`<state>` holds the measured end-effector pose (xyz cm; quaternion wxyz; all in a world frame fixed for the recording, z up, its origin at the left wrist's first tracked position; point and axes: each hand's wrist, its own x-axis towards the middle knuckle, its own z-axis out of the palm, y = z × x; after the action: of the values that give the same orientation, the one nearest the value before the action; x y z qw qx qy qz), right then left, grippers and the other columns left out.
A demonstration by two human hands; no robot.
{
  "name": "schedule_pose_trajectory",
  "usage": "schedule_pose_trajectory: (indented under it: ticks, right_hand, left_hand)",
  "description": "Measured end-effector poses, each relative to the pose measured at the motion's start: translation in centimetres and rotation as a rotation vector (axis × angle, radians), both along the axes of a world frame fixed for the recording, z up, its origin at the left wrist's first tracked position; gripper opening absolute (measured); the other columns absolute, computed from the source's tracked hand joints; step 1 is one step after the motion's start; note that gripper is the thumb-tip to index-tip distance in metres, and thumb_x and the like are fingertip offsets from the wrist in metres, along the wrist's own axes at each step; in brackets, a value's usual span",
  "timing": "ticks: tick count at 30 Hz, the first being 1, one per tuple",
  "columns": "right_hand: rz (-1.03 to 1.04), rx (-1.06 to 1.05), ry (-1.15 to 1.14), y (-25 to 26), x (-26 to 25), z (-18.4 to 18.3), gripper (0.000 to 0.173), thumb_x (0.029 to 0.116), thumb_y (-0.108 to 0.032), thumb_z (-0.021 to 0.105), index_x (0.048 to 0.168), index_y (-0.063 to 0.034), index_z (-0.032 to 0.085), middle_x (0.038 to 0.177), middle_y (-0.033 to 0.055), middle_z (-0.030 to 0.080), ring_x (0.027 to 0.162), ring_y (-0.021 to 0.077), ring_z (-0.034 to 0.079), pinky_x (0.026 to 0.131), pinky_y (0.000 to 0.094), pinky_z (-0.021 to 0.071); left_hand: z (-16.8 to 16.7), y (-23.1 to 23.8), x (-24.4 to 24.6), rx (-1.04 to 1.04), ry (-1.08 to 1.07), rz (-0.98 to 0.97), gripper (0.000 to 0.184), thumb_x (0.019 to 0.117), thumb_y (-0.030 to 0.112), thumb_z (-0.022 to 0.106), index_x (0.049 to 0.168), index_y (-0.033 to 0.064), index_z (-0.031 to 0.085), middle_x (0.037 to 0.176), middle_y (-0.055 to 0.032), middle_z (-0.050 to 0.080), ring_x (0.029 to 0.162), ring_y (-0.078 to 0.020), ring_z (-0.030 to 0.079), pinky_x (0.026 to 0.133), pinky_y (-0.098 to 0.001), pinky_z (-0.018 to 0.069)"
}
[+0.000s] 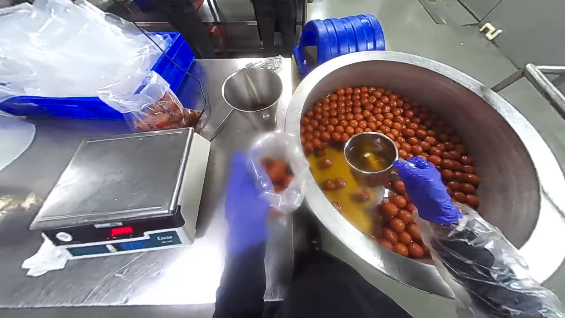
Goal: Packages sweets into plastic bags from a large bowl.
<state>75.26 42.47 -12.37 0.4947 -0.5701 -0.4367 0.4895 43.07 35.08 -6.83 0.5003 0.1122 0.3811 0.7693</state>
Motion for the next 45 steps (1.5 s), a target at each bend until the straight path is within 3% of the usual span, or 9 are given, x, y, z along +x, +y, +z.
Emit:
schedule_pose_trajectory:
  ticks: [8,12,13,15,17,20,25,34,45]
  right_hand:
    - [0.143,0.192,-0.074,-0.3,-4.5,9.8,0.026,0.0799,-0.006,0.075,0.075,-0.0221,0.055,0.068,-0.0113,0.061,0.061,-0.0008,0.058,0.060,0.0163,0.0538]
    - [0.243,0.116,-0.168,-0.3,-7.3,13.3,0.029,0.0783,0.000,0.081,0.079,-0.0168,0.057,0.070,-0.0058,0.060,0.063,0.0027,0.059,0.062,0.0188,0.0550]
    - [0.299,0.143,-0.151,0.0,-7.7,13.3,0.028,0.0793,0.002,0.080,0.080,-0.0144,0.058,0.070,-0.0036,0.059,0.063,0.0045,0.058,0.061,0.0198,0.0538]
    - [0.492,0.455,-0.019,2.2,-6.8,9.1,0.017,0.0829,0.003,0.076,0.090,-0.0056,0.064,0.077,0.0023,0.062,0.065,0.0073,0.059,0.054,0.0206,0.0520]
    - [0.443,0.162,-0.227,2.6,-7.6,10.2,0.021,0.0792,-0.003,0.081,0.084,-0.0141,0.064,0.076,0.0006,0.065,0.066,0.0111,0.063,0.059,0.0302,0.0565]
    - [0.583,0.459,-0.273,5.0,-7.0,5.9,0.022,0.0829,-0.027,0.085,0.094,-0.0155,0.070,0.079,-0.0002,0.069,0.067,0.0094,0.067,0.053,0.0299,0.0581]
    - [0.521,0.239,-0.612,0.4,-11.9,16.0,0.024,0.0775,-0.021,0.084,0.074,-0.0213,0.060,0.063,-0.0084,0.058,0.055,0.0004,0.054,0.049,0.0191,0.0443]
    - [0.603,0.357,-0.753,1.1,-12.6,16.0,0.027,0.0790,-0.022,0.085,0.071,-0.0203,0.059,0.061,-0.0087,0.054,0.053,-0.0010,0.050,0.047,0.0181,0.0384]
    - [0.638,0.682,-0.798,1.4,-13.2,15.7,0.016,0.0806,-0.027,0.077,0.078,-0.0180,0.065,0.074,-0.0092,0.061,0.065,-0.0047,0.054,0.055,0.0147,0.0420]
  left_hand:
    - [-0.7,-0.3,-0.3,0.016,0.036,-0.030,0.050,0.1125,0.034,0.020,0.114,0.0088,0.063,0.085,0.0013,0.069,0.074,-0.0031,0.067,0.065,-0.0188,0.0578]
    - [-0.6,-0.3,-0.3,-0.037,0.053,-0.036,0.052,0.1123,0.036,0.020,0.112,0.0092,0.065,0.077,0.0028,0.065,0.065,-0.0022,0.063,0.059,-0.0177,0.0544]
    - [-0.6,-0.3,-0.3,-0.045,0.059,-0.036,0.053,0.1122,0.036,0.019,0.112,0.0091,0.065,0.076,0.0033,0.065,0.063,-0.0021,0.062,0.057,-0.0176,0.0539]
    - [-0.5,-0.3,-0.2,-0.051,0.061,-0.034,0.053,0.1123,0.037,0.020,0.112,0.0097,0.065,0.072,0.0042,0.063,0.059,-0.0015,0.060,0.054,-0.0166,0.0523]
    - [-0.6,-0.4,-0.3,-0.052,0.066,-0.047,0.052,0.1122,0.037,0.020,0.115,0.0094,0.065,0.074,0.0034,0.063,0.062,-0.0024,0.061,0.056,-0.0186,0.0540]
    - [-0.7,-0.4,-0.3,-0.058,0.075,-0.050,0.053,0.1121,0.037,0.020,0.114,0.0097,0.065,0.074,0.0025,0.063,0.062,-0.0034,0.061,0.057,-0.0196,0.0542]
    - [-0.6,-0.3,-0.3,-0.100,0.076,-0.058,0.055,0.1119,0.040,0.019,0.112,0.0102,0.065,0.063,0.0052,0.056,0.051,-0.0022,0.054,0.049,-0.0178,0.0493]
    - [-0.7,-0.2,-0.2,-0.114,0.076,-0.052,0.053,0.1122,0.039,0.019,0.110,0.0102,0.064,0.063,0.0053,0.054,0.051,-0.0024,0.052,0.049,-0.0173,0.0484]
    - [-0.5,0.0,-0.1,-0.108,0.018,-0.054,0.055,0.1117,0.040,0.020,0.103,0.0100,0.065,0.058,0.0058,0.052,0.046,-0.0020,0.049,0.046,-0.0171,0.0459]
